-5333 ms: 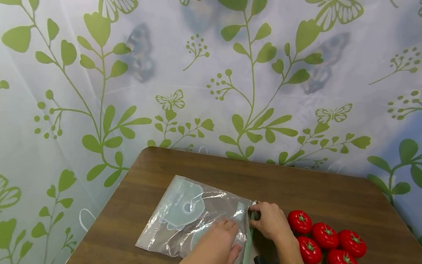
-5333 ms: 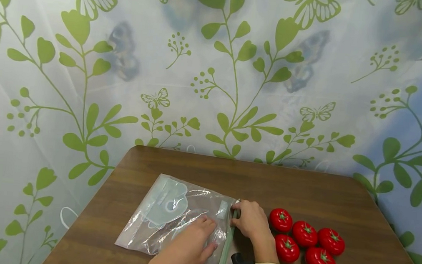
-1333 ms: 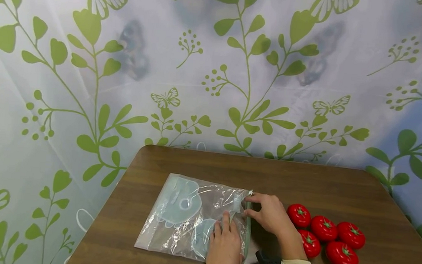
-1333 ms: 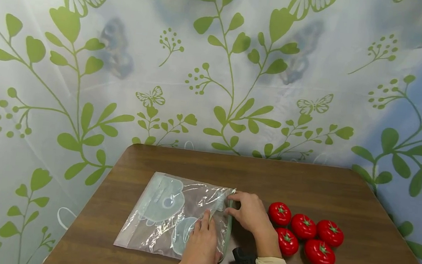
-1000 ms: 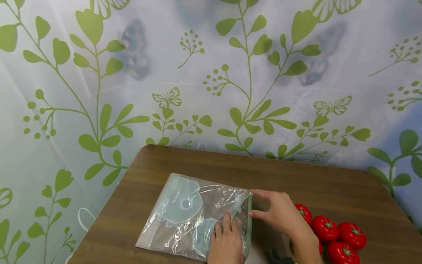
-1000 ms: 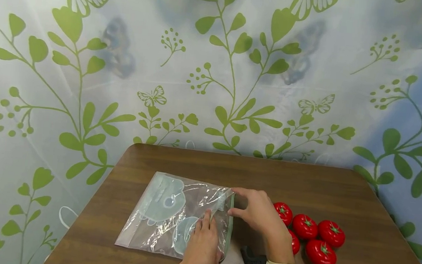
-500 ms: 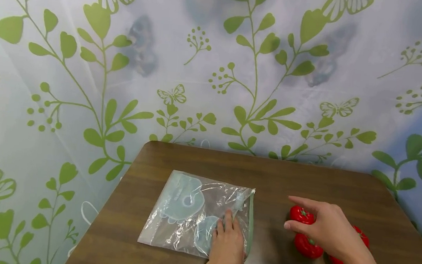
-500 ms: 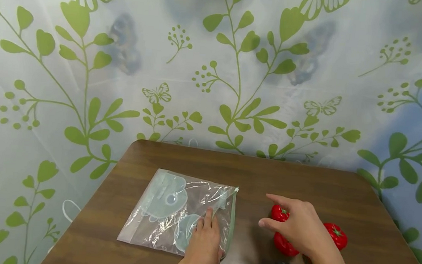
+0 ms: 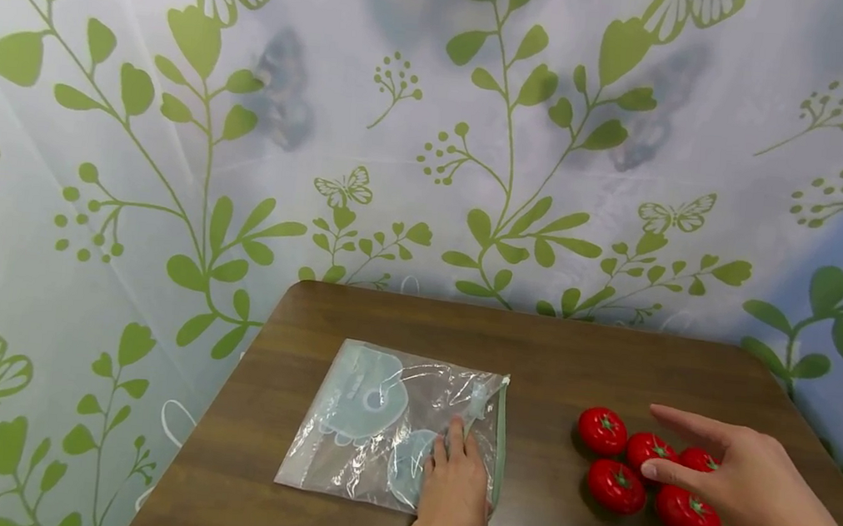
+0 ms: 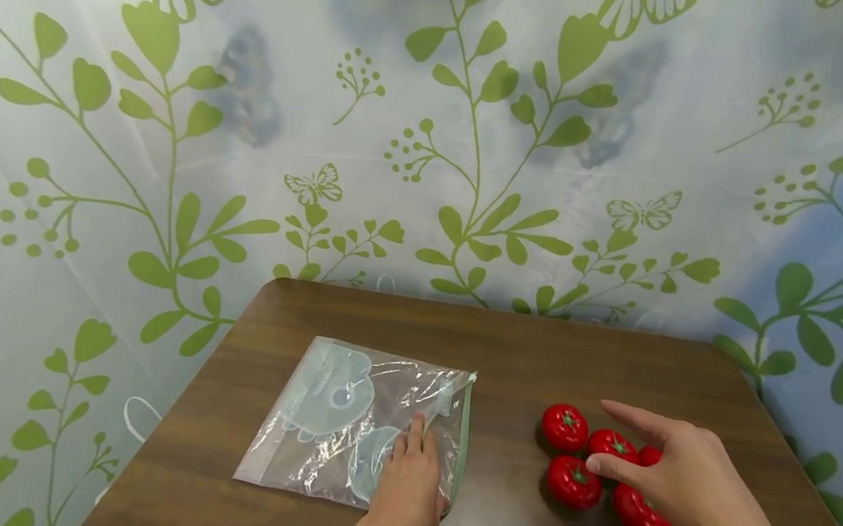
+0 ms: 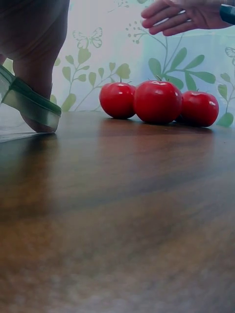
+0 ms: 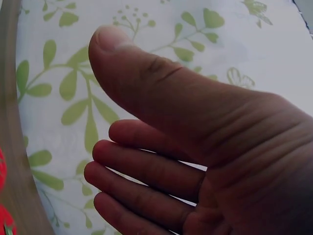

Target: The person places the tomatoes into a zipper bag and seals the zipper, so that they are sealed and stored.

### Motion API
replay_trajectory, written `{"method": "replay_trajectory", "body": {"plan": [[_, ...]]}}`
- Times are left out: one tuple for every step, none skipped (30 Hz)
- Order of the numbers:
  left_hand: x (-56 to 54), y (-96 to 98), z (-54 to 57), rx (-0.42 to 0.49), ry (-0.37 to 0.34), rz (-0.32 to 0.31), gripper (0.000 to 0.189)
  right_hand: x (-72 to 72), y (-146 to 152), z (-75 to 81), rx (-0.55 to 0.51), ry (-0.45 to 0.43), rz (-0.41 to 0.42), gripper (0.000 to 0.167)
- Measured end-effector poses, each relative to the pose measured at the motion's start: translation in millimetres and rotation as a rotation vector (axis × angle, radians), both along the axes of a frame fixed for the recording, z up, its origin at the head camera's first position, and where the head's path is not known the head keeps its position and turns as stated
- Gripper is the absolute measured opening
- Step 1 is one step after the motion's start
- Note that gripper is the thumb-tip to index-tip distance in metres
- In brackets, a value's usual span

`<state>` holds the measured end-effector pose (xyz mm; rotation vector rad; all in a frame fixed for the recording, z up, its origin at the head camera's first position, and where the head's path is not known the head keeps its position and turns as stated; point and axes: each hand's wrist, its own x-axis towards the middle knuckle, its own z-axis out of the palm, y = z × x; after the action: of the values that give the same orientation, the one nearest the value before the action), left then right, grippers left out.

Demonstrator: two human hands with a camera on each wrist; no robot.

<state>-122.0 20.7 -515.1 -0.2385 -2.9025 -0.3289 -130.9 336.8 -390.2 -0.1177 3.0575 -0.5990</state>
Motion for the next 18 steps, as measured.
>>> {"method": "replay_trajectory", "body": {"plan": [[-0.2,-0.1,-0.5,-0.003,-0.003,-0.001,0.095,0.9,3.0,-0.4,0.009,0.002,-0.007,0.09],[-0.3,-0.1,-0.9,-0.005,-0.002,-0.002,0.095,2.0,5.9,-1.4,0.015,0.005,-0.011,0.091],[-0.3,-0.4,-1.4,-0.007,-0.001,-0.001,0.095,2.8,8.7,-2.5,0.02,0.004,-0.016,0.091],[0.0,-0.6,-1.6,-0.009,0.001,0.001,0.096,3.7,11.8,-3.9,0.026,0.005,-0.02,0.091],[0.2,-0.5,-1.6,-0.009,0.002,0.0,0.095,4.6,14.9,-5.3,0.03,0.002,-0.025,0.092],[0.4,-0.5,-1.2,-0.008,0.0,0.001,0.096,5.5,18.0,-6.9,0.032,0.0,-0.028,0.091],[0.6,-0.5,-1.0,-0.008,0.0,0.001,0.095,6.6,21.2,-8.3,0.033,0.0,-0.029,0.091],[0.9,-0.6,-0.7,-0.008,0.002,0.002,0.096,7.6,24.5,-9.6,0.037,0.001,-0.032,0.09],[0.8,-0.4,-0.8,-0.008,-0.001,0.001,0.095,8.8,27.9,-10.8,0.04,0.006,-0.036,0.089],[0.7,-0.1,-1.1,-0.008,0.001,0.001,0.095,9.8,31.3,-11.8,0.045,0.011,-0.04,0.088],[0.4,0.1,-1.9,-0.006,0.005,0.0,0.095,10.6,34.5,-12.8,0.05,0.009,-0.046,0.088],[0.1,0.3,-2.6,-0.004,0.007,0.0,0.095,11.5,37.7,-13.8,0.054,0.011,-0.049,0.088],[-0.1,0.5,-3.4,-0.003,0.008,0.0,0.095,12.4,41.0,-15.0,0.055,0.016,-0.052,0.088],[-1.7,1.1,-7.8,-0.003,0.019,-0.001,0.094,13.1,44.0,-16.3,0.053,0.023,-0.057,0.088],[-2.3,1.4,-8.6,0.0,0.018,-0.001,0.094,13.7,47.1,-17.9,0.049,0.033,-0.061,0.088],[-2.5,1.2,-8.9,0.001,0.016,-0.001,0.095,14.0,50.3,-19.6,0.042,0.041,-0.064,0.088],[-2.9,1.1,-9.3,0.006,0.011,-0.001,0.095,14.1,53.7,-21.6,0.032,0.053,-0.064,0.087],[-3.5,1.2,-9.4,0.005,0.003,0.0,0.095,14.1,56.8,-23.8,0.012,0.071,-0.065,0.086]]}}
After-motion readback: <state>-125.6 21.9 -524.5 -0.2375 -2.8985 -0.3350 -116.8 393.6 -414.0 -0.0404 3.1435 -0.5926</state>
